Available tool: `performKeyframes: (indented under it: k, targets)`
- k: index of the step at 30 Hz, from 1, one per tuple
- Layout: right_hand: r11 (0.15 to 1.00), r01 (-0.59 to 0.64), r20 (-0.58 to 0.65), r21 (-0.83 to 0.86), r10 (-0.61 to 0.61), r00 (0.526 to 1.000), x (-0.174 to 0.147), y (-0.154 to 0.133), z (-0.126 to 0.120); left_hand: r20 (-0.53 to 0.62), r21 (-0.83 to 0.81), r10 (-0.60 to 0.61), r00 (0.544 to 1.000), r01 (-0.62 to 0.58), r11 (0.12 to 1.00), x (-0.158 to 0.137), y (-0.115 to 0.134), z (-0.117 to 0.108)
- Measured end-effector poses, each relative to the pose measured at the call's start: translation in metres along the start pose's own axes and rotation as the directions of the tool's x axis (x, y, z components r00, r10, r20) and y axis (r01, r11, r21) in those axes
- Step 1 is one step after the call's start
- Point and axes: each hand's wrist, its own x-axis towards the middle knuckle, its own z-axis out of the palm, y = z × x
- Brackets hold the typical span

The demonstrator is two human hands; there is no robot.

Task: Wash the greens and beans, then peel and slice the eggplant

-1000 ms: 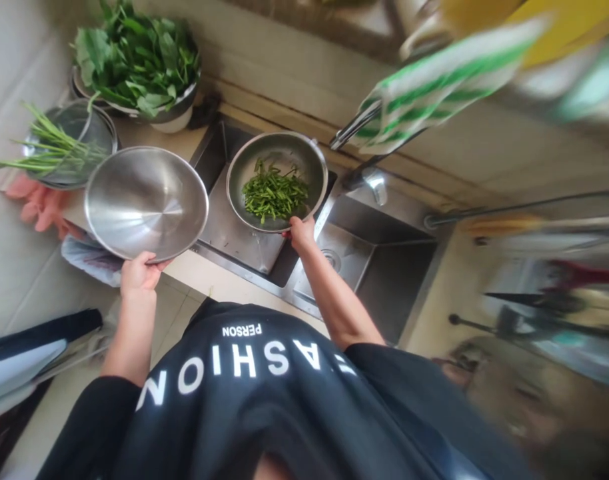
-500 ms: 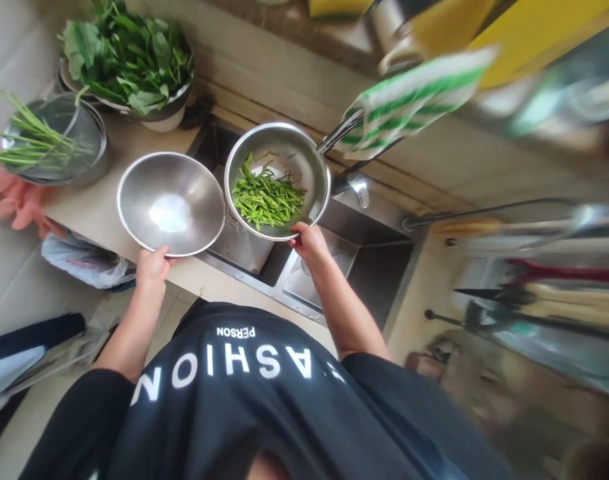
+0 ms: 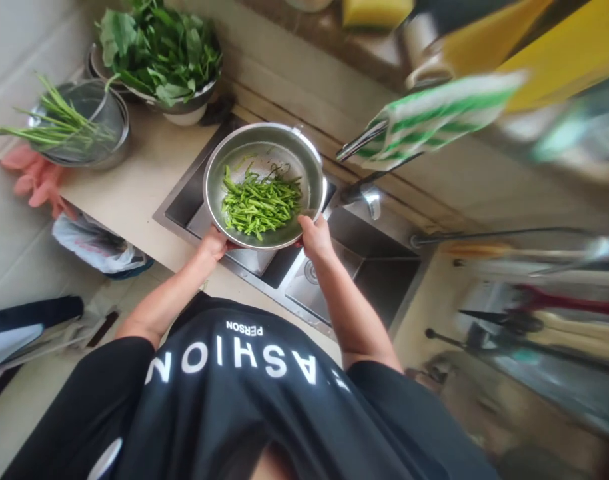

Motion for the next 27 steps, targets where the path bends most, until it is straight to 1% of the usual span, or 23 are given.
performKeyframes:
  k: [2, 3, 5, 6, 7, 8, 9, 11, 12, 13, 14, 15, 16, 18, 22, 24, 27]
  targets:
    - [0.990, 0.062, -0.046, -0.128, -0.068, 0.997, 0.004, 0.001, -0.006, 0.025, -0.008, -0.008, 1.000, 0.008, 1.000, 0.000, -0.001, 0.001]
    - [0.974, 0.106, -0.074, -0.202, -0.123, 0.990, 0.006, 0.001, -0.009, 0.033, -0.009, -0.011, 0.999, 0.012, 1.000, 0.001, -0.001, 0.001]
    - [0.912, 0.189, -0.113, -0.363, -0.244, 0.963, 0.008, 0.002, -0.015, 0.033, 0.000, -0.010, 0.999, 0.010, 1.000, 0.003, 0.000, -0.002]
    - [0.878, 0.211, -0.117, -0.429, -0.286, 0.951, 0.009, 0.002, -0.018, 0.029, 0.010, -0.006, 1.000, 0.006, 1.000, 0.004, 0.001, -0.005]
    - [0.857, 0.216, -0.112, -0.467, -0.300, 0.947, 0.010, 0.003, -0.020, 0.030, 0.025, -0.001, 1.000, 0.000, 1.000, 0.004, 0.002, -0.007]
    - [0.860, 0.204, -0.097, -0.467, -0.280, 0.955, 0.010, 0.005, -0.021, 0.038, 0.041, 0.003, 0.999, -0.004, 0.999, 0.004, 0.003, -0.010]
    - [0.889, 0.173, -0.071, -0.425, -0.223, 0.972, 0.009, 0.006, -0.021, 0.049, 0.056, 0.004, 0.999, -0.007, 0.998, 0.004, 0.004, -0.013]
    - [0.967, 0.038, 0.029, -0.252, -0.032, 0.999, 0.009, 0.011, -0.019, 0.081, 0.074, -0.007, 0.997, 0.001, 0.997, 0.003, 0.005, -0.018]
    - [0.985, -0.058, 0.091, -0.160, 0.073, 0.993, 0.008, 0.014, -0.018, 0.103, 0.079, -0.017, 0.995, 0.009, 0.997, 0.002, 0.005, -0.020]
    - [0.985, -0.149, 0.146, -0.086, 0.161, 0.976, 0.007, 0.016, -0.016, 0.125, 0.083, -0.025, 0.992, 0.015, 0.996, 0.001, 0.005, -0.022]
    - [0.976, -0.216, 0.184, -0.032, 0.219, 0.958, 0.007, 0.019, -0.014, 0.148, 0.087, -0.033, 0.988, 0.021, 0.996, 0.001, 0.005, -0.023]
    - [0.968, -0.250, 0.197, 0.008, 0.244, 0.949, 0.006, 0.021, -0.012, 0.172, 0.090, -0.040, 0.984, 0.025, 0.996, 0.000, 0.004, -0.024]
    - [0.966, -0.254, 0.192, 0.039, 0.242, 0.951, 0.005, 0.022, -0.011, 0.197, 0.095, -0.049, 0.979, 0.030, 0.995, 0.000, 0.004, -0.026]
    - [0.973, -0.218, 0.158, 0.081, 0.203, 0.966, 0.003, 0.024, -0.009, 0.239, 0.104, -0.073, 0.968, 0.049, 0.993, -0.001, 0.003, -0.028]
    - [0.981, -0.173, 0.117, 0.089, 0.162, 0.980, 0.001, 0.022, -0.010, 0.317, 0.113, -0.111, 0.942, 0.079, 0.991, -0.005, 0.007, -0.038]
    - [0.983, -0.167, 0.114, 0.080, 0.158, 0.981, 0.002, 0.022, -0.010, 0.385, 0.090, -0.100, 0.917, 0.071, 0.993, -0.010, 0.014, -0.045]
    - [0.985, -0.162, 0.085, 0.060, 0.157, 0.984, 0.009, 0.024, -0.011, 0.491, 0.020, -0.053, 0.869, 0.050, 0.999, -0.020, 0.028, -0.052]
